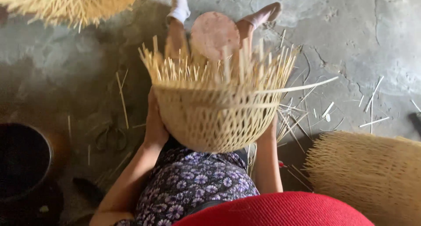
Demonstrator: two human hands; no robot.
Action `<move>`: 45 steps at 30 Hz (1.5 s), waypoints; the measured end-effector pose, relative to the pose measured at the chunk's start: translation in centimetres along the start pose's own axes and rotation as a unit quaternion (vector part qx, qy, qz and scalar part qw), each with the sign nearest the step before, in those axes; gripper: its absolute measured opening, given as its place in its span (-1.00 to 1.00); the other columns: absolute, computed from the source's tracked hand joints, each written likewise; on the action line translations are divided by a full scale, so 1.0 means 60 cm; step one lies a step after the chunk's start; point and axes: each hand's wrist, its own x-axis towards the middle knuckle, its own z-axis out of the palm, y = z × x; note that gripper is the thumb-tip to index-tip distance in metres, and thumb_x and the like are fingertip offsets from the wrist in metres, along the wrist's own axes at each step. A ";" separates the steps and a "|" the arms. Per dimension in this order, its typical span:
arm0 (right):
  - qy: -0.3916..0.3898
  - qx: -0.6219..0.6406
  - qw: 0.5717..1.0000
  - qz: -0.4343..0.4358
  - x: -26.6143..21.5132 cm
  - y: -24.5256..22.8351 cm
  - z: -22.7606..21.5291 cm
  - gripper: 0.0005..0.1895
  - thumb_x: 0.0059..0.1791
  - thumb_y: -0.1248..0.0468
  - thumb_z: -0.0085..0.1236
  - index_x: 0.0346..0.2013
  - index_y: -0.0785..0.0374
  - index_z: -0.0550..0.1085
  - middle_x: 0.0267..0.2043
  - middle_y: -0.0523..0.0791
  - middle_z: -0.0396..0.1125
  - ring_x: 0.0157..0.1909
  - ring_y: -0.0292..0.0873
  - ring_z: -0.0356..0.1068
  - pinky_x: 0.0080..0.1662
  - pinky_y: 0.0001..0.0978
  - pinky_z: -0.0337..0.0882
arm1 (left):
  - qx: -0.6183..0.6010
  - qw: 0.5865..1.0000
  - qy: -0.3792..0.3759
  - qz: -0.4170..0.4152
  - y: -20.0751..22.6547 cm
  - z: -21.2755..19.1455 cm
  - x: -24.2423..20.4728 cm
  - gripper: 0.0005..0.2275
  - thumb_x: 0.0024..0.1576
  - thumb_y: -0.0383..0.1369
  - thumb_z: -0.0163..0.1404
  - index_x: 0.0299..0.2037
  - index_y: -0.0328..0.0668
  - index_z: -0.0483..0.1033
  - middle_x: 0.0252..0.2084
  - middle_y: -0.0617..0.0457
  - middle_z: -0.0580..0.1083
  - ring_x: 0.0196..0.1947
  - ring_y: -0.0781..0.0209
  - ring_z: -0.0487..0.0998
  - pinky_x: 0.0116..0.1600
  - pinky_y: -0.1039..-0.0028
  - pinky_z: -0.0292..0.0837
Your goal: The person weaves a bamboo basket by hand, interlacing long bamboo strips horizontally through the vertical spokes of the frame. They rotate the basket while pressing the strips into place and occasionally picking up additional bamboo pieces to continue the weave.
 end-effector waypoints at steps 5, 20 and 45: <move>0.079 -0.078 0.993 -0.026 -0.068 -0.070 0.109 -0.35 0.09 -0.15 -0.25 0.25 0.27 0.30 0.05 0.01 0.40 -0.06 -0.15 0.56 -0.10 -0.24 0.67 | -0.071 0.985 0.086 -0.129 0.026 0.002 0.003 -0.35 0.24 0.14 -0.44 0.47 -0.01 0.08 0.29 0.04 0.36 0.24 0.12 0.45 0.22 0.12 0.47; -0.018 -0.248 0.961 -0.120 -0.030 -0.066 0.142 -0.30 0.20 -0.12 -0.34 0.49 0.29 0.08 0.34 0.08 0.22 0.24 -0.10 0.35 0.20 -0.23 0.46 | 0.112 0.979 0.146 0.087 0.006 -0.083 0.086 -0.76 0.41 -0.20 -0.07 0.04 -0.21 0.47 -0.24 0.10 0.44 -0.33 0.34 0.39 -0.20 0.47 0.37; -0.129 -0.544 0.719 -0.412 -0.047 -0.171 0.240 -0.66 0.13 0.39 0.31 0.19 0.15 0.48 -0.14 -0.20 0.43 -0.11 -0.33 0.37 -0.04 -0.41 0.39 | 0.590 0.691 -0.170 0.382 0.126 0.210 0.050 -0.74 0.09 -0.43 0.27 -0.12 -0.17 0.43 -0.27 0.05 0.44 -0.34 0.26 0.47 -0.21 0.48 0.46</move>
